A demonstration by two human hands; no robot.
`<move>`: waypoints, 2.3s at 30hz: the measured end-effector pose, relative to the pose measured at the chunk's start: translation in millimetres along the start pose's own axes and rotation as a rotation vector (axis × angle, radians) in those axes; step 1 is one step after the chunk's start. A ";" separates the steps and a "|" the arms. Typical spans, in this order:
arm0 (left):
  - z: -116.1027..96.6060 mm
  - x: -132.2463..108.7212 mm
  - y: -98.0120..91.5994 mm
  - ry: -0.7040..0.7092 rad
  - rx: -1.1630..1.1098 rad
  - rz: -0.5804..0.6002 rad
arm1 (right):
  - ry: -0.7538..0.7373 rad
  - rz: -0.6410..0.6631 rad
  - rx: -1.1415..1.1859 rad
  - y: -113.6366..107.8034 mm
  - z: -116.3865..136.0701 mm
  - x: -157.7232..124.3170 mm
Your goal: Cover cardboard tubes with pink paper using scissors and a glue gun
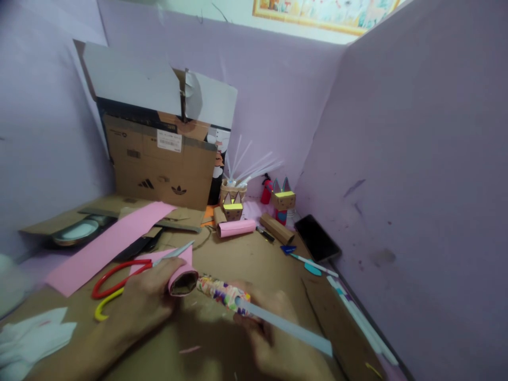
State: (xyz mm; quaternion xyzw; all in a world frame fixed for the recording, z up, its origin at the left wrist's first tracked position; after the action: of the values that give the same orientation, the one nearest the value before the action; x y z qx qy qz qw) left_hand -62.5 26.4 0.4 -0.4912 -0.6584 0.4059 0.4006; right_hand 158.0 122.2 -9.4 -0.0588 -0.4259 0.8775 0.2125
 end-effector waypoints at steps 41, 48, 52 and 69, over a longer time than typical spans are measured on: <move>-28.7 2.0 -1.4 0.234 -0.697 0.379 | -0.169 0.085 0.472 20.2 40.1 63.4; -35.2 -1.4 -2.9 0.164 -0.703 0.392 | -0.084 0.013 0.590 27.3 29.2 58.0; -37.3 -1.9 -4.0 0.184 -0.673 0.385 | -0.102 -0.006 0.567 24.3 30.2 56.3; -31.0 2.6 4.0 0.230 -0.825 0.349 | -0.147 0.009 0.537 26.2 23.6 58.9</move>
State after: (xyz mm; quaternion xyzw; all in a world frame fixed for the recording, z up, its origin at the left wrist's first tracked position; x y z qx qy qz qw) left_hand -33.1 34.0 7.8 -0.7550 -0.6235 0.1142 0.1679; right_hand 89.7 115.8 -10.1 0.0616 -0.1921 0.9618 0.1849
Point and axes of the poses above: each hand's wrist, its own x-axis towards the middle knuckle, its own y-axis out of the palm, z = x × y, the point moved 4 cm from there along x, towards the middle knuckle, and after that the axes turned 14 degrees about z, right-handed, at the moved point
